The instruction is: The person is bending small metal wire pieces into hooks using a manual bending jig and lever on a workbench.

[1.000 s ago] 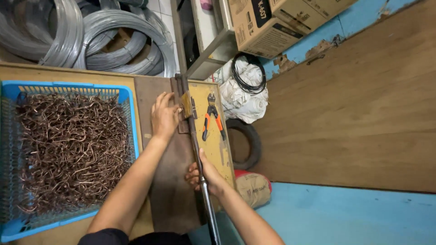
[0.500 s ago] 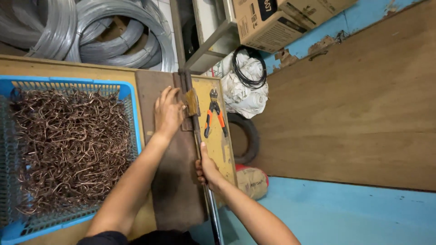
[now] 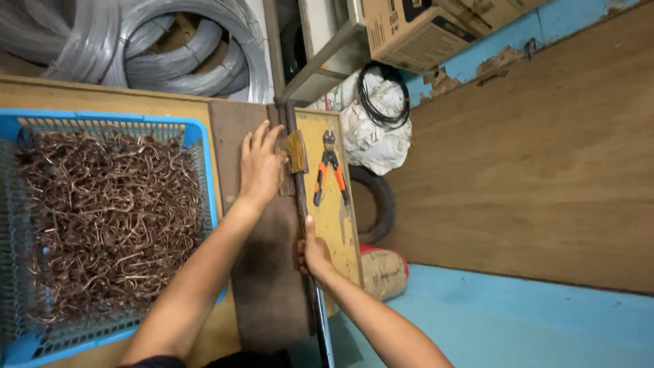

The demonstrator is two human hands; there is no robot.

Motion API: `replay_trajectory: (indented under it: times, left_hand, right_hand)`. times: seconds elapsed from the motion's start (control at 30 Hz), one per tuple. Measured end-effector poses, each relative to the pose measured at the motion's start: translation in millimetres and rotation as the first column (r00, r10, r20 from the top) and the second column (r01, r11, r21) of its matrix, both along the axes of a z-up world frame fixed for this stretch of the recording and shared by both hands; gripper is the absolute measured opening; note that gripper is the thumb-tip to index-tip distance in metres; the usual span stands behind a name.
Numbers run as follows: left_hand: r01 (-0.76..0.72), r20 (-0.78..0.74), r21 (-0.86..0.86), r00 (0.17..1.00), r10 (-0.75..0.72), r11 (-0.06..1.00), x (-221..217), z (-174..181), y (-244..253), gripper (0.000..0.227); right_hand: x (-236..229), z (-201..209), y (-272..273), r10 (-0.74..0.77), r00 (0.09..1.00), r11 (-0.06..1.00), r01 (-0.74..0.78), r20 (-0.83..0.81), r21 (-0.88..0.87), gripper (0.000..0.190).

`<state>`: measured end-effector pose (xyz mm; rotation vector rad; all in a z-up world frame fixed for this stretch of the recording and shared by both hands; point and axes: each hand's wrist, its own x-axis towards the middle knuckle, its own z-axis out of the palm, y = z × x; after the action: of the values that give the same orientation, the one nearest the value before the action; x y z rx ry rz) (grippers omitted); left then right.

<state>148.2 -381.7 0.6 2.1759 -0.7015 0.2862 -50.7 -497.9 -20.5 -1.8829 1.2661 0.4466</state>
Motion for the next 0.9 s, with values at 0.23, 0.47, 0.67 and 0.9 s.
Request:
replay_trajectory:
  times: [0.23, 0.47, 0.67, 0.9]
  left_hand:
    - [0.020, -0.015, 0.032, 1.000, -0.020, 0.999, 0.2, 5.6, -1.3, 0.013]
    - [-0.025, -0.130, 0.105, 0.991, 0.038, 0.994, 1.6, 29.6, 2.6, 0.016]
    - [-0.095, -0.155, 0.164, 0.980, 0.121, 0.982, -3.6, 33.3, -4.3, 0.008]
    - [-0.117, -0.249, 0.131, 0.957, 0.147, 0.984, -6.4, 39.1, -7.0, 0.012]
  right_hand:
    - [-1.7, -16.6, -4.8, -0.059, 0.997, 0.998, 0.060, 0.046, -0.011, 0.092]
    - [1.0, -27.8, -11.2, 0.009, 0.998, 1.000, -0.007, 0.066, -0.030, 0.093]
    - [4.3, -4.1, -3.0, 0.079, 0.996, 0.996, -0.077, 0.047, -0.040, 0.100]
    - [-3.7, -36.1, -20.5, 0.021, 0.999, 1.000, -0.021, 0.043, -0.003, 0.097]
